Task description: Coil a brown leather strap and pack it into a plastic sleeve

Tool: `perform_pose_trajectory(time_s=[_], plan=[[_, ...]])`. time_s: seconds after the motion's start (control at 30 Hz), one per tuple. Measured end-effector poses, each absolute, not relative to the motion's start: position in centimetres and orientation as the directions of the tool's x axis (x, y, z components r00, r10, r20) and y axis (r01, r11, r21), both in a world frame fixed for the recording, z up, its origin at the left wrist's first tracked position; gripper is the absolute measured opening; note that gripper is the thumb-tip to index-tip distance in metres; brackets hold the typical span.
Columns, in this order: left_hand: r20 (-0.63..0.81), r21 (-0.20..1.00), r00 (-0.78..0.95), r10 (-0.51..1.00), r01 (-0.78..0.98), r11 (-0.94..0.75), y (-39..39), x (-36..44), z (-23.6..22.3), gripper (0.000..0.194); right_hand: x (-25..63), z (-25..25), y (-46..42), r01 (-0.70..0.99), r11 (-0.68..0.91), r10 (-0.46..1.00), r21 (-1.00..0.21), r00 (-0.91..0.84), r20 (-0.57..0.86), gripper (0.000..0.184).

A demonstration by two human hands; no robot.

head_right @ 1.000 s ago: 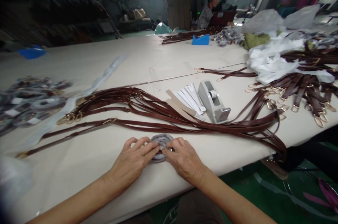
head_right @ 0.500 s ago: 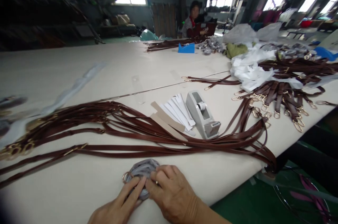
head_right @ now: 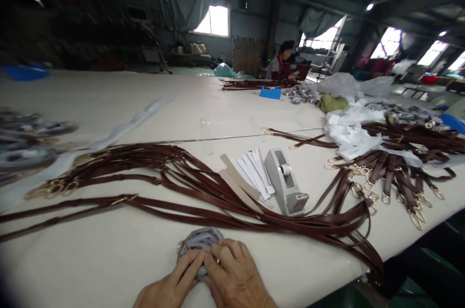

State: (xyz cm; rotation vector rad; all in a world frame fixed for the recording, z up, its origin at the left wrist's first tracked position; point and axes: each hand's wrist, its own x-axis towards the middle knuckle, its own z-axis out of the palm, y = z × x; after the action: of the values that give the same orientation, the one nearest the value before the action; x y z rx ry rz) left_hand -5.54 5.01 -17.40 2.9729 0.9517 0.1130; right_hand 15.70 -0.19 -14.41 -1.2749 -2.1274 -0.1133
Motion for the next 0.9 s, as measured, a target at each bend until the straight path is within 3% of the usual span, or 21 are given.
perform_pose_trajectory(time_s=[0.13, 0.27, 0.4, 0.57, 0.7, 0.9], plan=[[-0.019, 0.104, 0.798, 0.602, 0.601, -0.793, 5.1, -3.9, -15.9, 0.074, 16.5, -14.4, -0.4, 0.695, 0.578, 0.765, -0.428, -0.279, 0.581, 0.042], [-0.096, 0.136, 0.765, 0.637, 0.644, -0.753, 5.2, -2.6, -14.2, 0.064, 19.1, -13.4, 2.3, 0.696, 0.344, 0.838, -0.63, 0.075, 0.54, 0.025], [-0.063, 0.196, 0.746, 0.663, 0.661, -0.725, 5.1, -2.1, -13.4, 0.044, 22.0, -12.3, 7.1, 0.754, 0.145, 0.831, -0.64, 0.259, 0.493, 0.029], [-0.034, 0.234, 0.721, 0.692, 0.679, -0.696, 5.1, -2.0, -13.5, 0.041, 23.5, -12.4, 10.1, 0.727, 0.016, 0.882, -0.687, 0.314, 0.352, 0.039], [-0.011, 0.251, 0.715, 0.699, 0.679, -0.69, 5.2, -2.1, -13.7, 0.036, 24.4, -12.3, 10.4, 0.587, -0.045, 0.91, -0.808, 0.358, 0.21, 0.041], [-0.021, 0.241, 0.704, 0.71, 0.693, -0.68, 5.2, -2.4, -13.9, 0.036, 25.2, -10.3, 9.5, 0.195, 0.023, 0.864, -0.981, 0.49, 0.118, 0.04]])
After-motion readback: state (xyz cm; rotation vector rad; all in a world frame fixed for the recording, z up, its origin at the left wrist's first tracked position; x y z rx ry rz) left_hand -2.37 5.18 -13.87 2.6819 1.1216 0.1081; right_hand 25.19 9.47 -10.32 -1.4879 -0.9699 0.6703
